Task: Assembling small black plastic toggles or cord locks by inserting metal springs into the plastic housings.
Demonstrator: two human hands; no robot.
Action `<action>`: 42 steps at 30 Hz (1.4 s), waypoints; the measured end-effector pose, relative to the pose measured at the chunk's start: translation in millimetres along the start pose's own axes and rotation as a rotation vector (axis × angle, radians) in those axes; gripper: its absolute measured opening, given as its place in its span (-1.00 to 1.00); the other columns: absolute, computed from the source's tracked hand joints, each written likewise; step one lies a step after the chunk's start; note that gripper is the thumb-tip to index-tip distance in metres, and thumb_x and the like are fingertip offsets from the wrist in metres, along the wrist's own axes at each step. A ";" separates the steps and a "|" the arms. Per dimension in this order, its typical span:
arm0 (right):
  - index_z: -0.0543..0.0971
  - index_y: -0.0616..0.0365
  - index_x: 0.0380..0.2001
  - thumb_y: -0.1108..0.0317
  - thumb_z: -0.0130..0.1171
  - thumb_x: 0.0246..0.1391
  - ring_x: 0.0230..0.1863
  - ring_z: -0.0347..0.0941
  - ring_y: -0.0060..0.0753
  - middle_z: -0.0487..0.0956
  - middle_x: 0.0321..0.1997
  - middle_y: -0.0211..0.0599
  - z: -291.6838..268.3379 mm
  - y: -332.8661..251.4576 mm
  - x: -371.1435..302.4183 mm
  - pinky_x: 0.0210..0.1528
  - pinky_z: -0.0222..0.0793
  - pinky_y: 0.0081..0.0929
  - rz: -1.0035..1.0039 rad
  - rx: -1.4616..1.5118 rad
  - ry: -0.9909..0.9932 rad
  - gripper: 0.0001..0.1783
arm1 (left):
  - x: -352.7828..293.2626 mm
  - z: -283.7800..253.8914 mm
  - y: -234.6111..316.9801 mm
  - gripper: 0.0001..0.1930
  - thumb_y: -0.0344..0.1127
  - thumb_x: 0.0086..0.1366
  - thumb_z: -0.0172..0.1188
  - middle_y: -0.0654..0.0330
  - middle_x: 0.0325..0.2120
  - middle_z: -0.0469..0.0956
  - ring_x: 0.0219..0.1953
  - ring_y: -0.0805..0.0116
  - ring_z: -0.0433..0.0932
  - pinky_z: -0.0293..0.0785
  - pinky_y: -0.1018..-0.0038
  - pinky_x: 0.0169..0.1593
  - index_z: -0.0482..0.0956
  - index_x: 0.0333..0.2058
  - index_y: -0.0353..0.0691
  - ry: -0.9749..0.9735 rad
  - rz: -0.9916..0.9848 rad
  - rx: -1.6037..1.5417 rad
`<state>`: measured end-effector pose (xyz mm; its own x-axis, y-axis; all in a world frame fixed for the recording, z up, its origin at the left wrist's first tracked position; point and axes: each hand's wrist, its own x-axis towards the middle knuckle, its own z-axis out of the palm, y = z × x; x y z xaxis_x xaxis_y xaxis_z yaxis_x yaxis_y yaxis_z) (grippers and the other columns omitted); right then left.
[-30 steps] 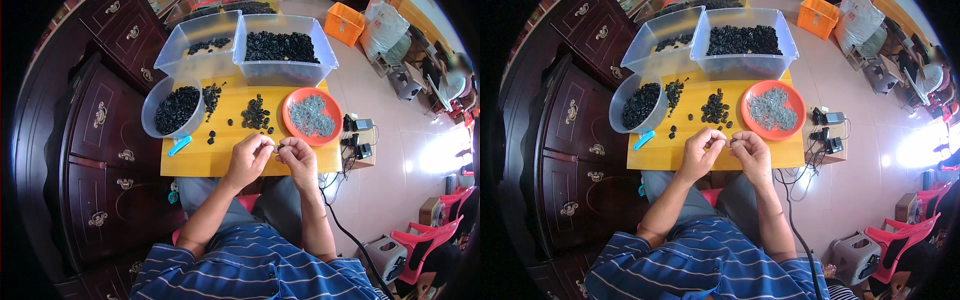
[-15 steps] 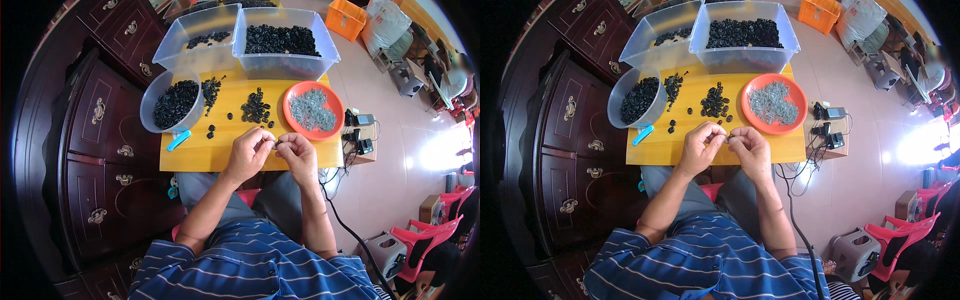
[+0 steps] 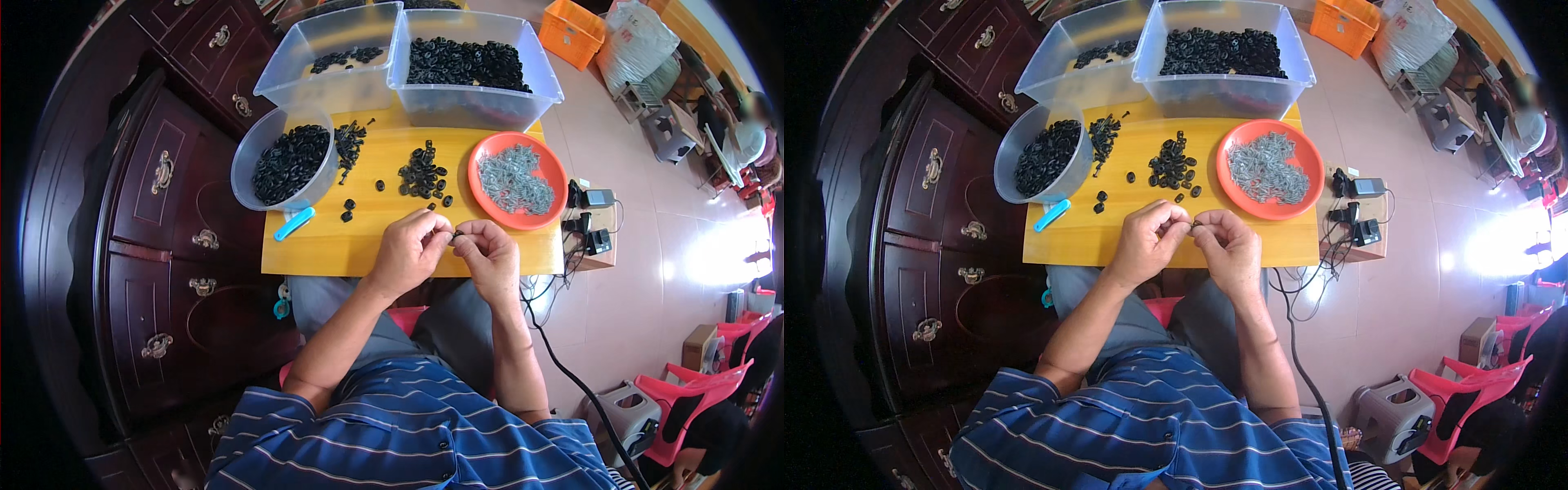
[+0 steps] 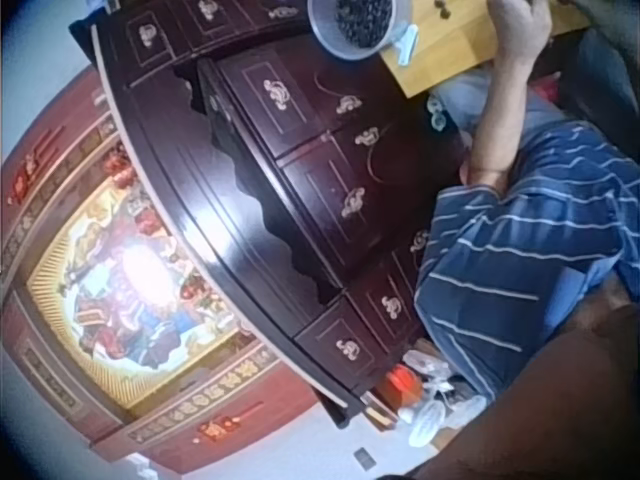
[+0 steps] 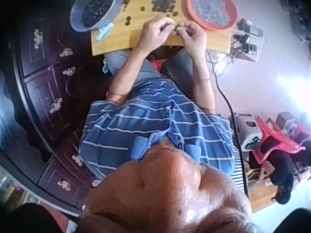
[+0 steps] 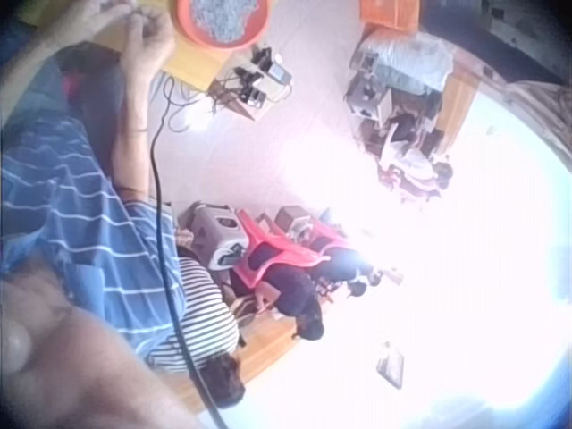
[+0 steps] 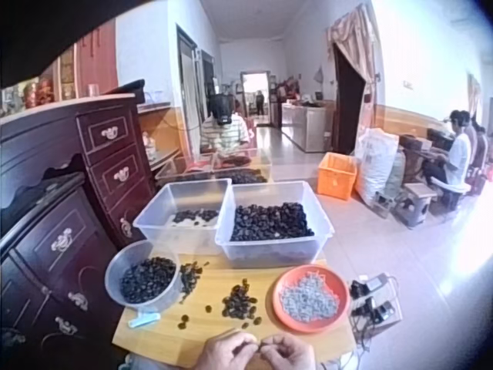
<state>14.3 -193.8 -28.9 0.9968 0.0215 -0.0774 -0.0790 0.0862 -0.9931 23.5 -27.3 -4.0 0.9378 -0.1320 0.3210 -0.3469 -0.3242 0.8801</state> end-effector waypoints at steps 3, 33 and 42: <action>0.66 0.27 -0.22 0.52 0.30 0.14 -0.36 0.58 -0.70 0.71 -0.41 -0.41 1.9 3.7 0.0 -0.25 0.50 -0.62 -0.024 0.006 0.012 -0.87 | -0.8 -0.8 -2.0 -0.97 -0.54 0.25 0.25 0.08 -0.47 0.57 -0.48 0.22 0.58 0.47 0.37 -0.39 0.57 -0.35 -0.32 -0.005 -0.013 -0.003; 0.55 0.29 -0.05 0.50 0.19 0.28 -0.20 0.63 -0.53 0.71 -0.20 -0.23 -18.8 -14.0 5.5 -0.11 0.53 -0.58 0.015 0.237 0.041 -0.80 | 14.2 11.8 -54.7 -0.71 -0.32 0.27 0.29 0.06 -0.32 0.60 -0.35 0.04 0.64 0.58 0.18 -0.26 0.64 -0.04 -0.22 0.018 0.011 0.458; 0.53 0.35 -0.04 0.52 0.17 0.28 -0.12 0.64 -0.50 0.69 -0.18 -0.22 -21.7 -14.5 6.5 -0.05 0.56 -0.54 0.023 0.238 0.036 -0.78 | 32.4 25.7 -63.0 -0.76 -0.23 0.31 0.26 0.09 -0.29 0.59 -0.34 0.00 0.66 0.61 0.13 -0.29 0.66 -0.10 -0.18 -0.032 0.075 0.667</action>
<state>22.2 -216.5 -16.9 0.9942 -0.0091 -0.1075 -0.0990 0.3186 -0.9427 75.3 -35.2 -58.0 0.9135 -0.2009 0.3537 -0.3540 -0.8210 0.4479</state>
